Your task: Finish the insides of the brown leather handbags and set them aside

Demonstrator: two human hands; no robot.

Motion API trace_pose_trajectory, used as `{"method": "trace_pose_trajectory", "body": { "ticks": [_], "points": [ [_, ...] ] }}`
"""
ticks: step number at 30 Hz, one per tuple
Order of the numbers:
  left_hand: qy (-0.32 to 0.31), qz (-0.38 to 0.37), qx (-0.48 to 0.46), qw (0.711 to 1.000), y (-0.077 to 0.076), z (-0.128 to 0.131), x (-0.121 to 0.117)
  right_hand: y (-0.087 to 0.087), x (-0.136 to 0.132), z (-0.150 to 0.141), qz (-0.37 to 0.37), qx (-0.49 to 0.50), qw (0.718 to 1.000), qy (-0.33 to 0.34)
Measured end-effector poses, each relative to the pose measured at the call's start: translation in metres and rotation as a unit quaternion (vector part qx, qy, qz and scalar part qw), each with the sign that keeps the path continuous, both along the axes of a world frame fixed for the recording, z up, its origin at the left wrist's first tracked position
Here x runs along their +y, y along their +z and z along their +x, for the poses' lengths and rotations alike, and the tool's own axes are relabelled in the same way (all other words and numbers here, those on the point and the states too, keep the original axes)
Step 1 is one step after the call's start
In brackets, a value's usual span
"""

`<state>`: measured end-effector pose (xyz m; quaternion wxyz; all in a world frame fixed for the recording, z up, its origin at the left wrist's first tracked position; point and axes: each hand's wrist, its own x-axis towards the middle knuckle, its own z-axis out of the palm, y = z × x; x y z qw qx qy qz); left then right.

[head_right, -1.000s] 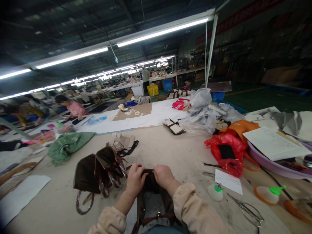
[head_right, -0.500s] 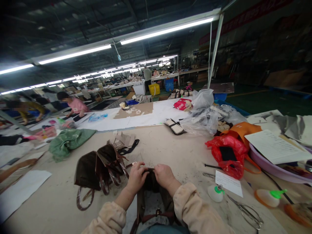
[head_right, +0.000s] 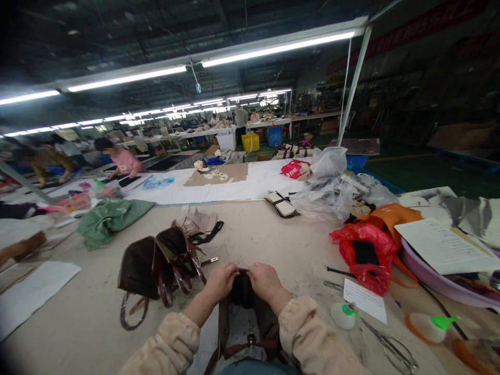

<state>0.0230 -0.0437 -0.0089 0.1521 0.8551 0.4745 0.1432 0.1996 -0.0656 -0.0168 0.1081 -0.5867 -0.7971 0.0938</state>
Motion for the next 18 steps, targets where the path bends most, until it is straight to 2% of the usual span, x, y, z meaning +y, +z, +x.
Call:
{"method": "trace_pose_trajectory", "body": {
  "ticks": [11,18],
  "points": [
    [0.020,0.017,0.043,0.999,-0.001,0.005,0.001,-0.001,0.000,0.003,-0.017,0.038,0.999,-0.002],
    [0.068,0.010,0.064,0.996,-0.002,0.011,-0.001,-0.004,0.005,0.004,-0.008,0.041,0.999,0.003]
  ]
}}
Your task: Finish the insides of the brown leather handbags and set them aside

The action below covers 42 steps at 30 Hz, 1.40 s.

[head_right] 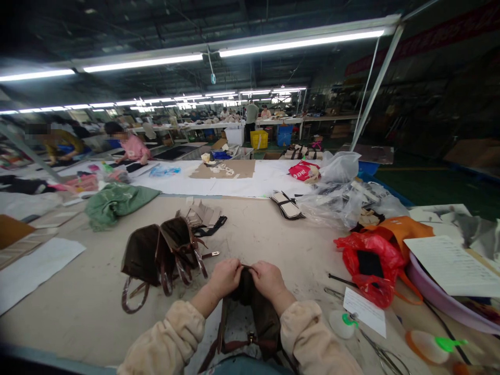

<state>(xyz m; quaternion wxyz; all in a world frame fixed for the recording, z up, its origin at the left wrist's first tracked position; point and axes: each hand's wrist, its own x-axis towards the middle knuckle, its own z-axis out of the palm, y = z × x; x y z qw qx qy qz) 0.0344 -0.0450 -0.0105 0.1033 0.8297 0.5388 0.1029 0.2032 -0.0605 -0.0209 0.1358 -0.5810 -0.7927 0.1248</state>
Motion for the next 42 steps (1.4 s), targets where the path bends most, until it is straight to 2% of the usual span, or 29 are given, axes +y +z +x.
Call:
{"method": "trace_pose_trajectory", "body": {
  "ticks": [4,10,18,33,42],
  "points": [
    [0.003,-0.005,-0.002,1.000,-0.003,0.002,0.000,-0.002,0.001,0.000,0.010,0.006,1.000,0.006],
    [-0.030,0.006,-0.007,0.999,-0.008,-0.001,0.002,-0.006,0.000,0.002,0.036,0.014,0.999,0.016],
    [-0.021,0.019,-0.027,0.999,-0.011,0.001,0.000,0.001,-0.001,0.003,0.039,0.018,0.997,0.057],
    [-0.019,0.006,-0.049,0.999,-0.007,0.002,0.000,0.000,0.006,-0.008,0.039,-0.015,0.999,0.018],
    [-0.015,0.015,-0.050,0.999,-0.014,0.004,0.001,-0.001,0.008,-0.007,0.048,-0.024,0.998,0.020]
  ]
}}
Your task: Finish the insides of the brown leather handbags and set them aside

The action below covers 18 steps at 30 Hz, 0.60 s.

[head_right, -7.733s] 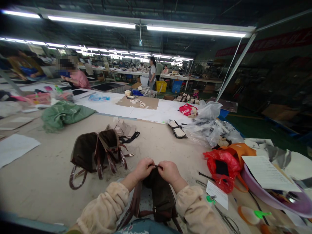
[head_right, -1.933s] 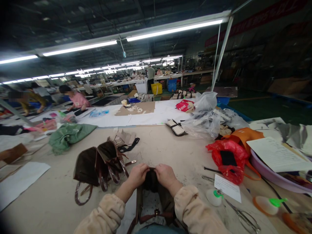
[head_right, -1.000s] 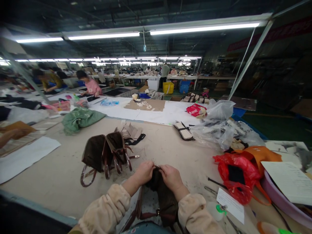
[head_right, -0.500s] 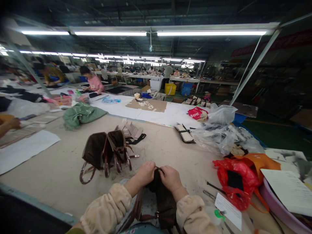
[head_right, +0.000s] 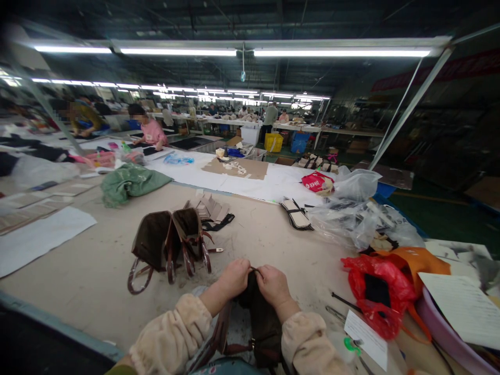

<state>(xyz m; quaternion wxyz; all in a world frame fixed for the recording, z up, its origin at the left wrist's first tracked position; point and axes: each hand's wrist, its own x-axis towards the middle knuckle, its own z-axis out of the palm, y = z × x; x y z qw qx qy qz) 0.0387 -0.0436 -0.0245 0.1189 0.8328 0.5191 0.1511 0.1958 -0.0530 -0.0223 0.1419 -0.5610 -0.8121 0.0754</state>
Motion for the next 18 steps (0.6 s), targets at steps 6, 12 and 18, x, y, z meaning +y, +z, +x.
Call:
{"method": "trace_pose_trajectory", "body": {
  "ticks": [6,12,18],
  "points": [
    [-0.026,-0.009,-0.059,0.998,0.001,-0.006,0.002,-0.001,0.002,0.001,0.021,-0.017,1.000,0.003],
    [-0.021,-0.066,-0.166,0.984,-0.001,-0.018,0.006,-0.003,0.004,0.003,0.018,-0.009,1.000,0.015],
    [-0.024,-0.060,-0.109,0.992,-0.005,-0.015,0.012,-0.005,0.006,0.005,0.007,0.011,1.000,0.024]
  ]
}}
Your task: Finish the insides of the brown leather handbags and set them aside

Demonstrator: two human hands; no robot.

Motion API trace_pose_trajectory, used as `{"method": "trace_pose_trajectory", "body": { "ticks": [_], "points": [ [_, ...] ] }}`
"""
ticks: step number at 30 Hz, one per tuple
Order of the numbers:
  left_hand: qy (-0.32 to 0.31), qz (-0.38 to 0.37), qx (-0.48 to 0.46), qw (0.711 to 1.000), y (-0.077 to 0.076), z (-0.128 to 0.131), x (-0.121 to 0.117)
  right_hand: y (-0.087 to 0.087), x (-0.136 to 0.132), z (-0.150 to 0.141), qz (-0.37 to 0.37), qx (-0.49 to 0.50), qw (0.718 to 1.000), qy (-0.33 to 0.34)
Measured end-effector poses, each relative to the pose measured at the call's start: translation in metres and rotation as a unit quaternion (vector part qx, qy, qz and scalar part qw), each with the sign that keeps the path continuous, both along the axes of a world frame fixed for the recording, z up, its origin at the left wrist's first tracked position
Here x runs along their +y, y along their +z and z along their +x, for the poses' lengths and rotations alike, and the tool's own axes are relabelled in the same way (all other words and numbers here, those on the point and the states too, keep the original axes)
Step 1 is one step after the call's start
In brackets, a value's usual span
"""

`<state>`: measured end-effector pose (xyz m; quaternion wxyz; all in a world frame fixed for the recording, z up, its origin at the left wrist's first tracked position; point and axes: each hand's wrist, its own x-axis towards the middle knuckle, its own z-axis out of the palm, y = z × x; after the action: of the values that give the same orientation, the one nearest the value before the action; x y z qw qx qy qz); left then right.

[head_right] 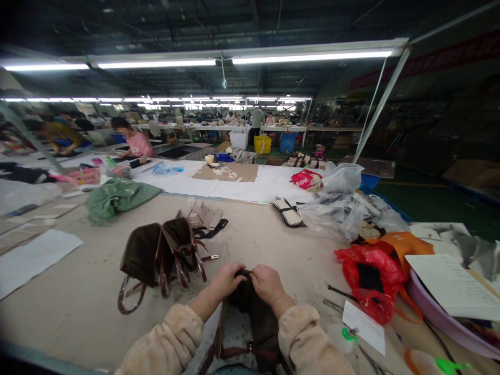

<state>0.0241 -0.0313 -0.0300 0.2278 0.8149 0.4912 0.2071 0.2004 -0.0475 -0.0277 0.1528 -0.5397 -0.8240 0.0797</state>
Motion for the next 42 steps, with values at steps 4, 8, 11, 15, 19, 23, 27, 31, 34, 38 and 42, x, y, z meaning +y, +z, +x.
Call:
{"method": "trace_pose_trajectory", "body": {
  "ticks": [4,8,11,15,19,23,27,31,34,38,42],
  "points": [
    [0.017,0.008,-0.003,1.000,0.002,0.004,0.000,0.000,0.000,0.002,-0.004,0.006,1.000,-0.003],
    [0.037,0.033,-0.035,0.998,0.005,0.004,-0.005,0.001,0.000,0.003,-0.003,0.004,1.000,-0.017],
    [0.009,0.073,-0.053,0.996,0.006,0.002,-0.008,0.002,-0.001,0.003,0.002,-0.001,1.000,-0.023],
    [-0.010,0.089,-0.052,0.995,0.005,0.000,-0.008,0.002,-0.002,0.001,0.000,-0.006,0.999,-0.036],
    [-0.021,0.096,-0.033,0.995,0.003,0.000,-0.005,0.002,-0.003,0.002,0.002,0.000,0.999,-0.034],
    [-0.030,0.097,-0.026,0.994,0.004,0.001,-0.005,0.001,-0.004,0.002,0.000,0.006,0.999,-0.034],
    [-0.038,0.099,-0.024,0.994,0.008,0.002,-0.006,0.000,-0.005,0.004,0.002,0.019,0.999,-0.033],
    [-0.033,0.096,-0.034,0.994,0.011,0.005,-0.008,0.004,-0.009,0.008,0.023,0.071,0.997,0.005],
    [-0.040,0.088,-0.054,0.994,0.009,0.006,-0.009,0.012,-0.013,0.012,0.060,0.127,0.989,0.046],
    [-0.038,0.069,-0.074,0.994,0.005,0.007,-0.008,0.021,-0.018,0.011,0.088,0.139,0.982,0.090],
    [-0.027,0.051,-0.091,0.994,0.005,0.003,-0.006,0.019,-0.020,0.005,0.122,0.114,0.981,0.096]
  ]
}}
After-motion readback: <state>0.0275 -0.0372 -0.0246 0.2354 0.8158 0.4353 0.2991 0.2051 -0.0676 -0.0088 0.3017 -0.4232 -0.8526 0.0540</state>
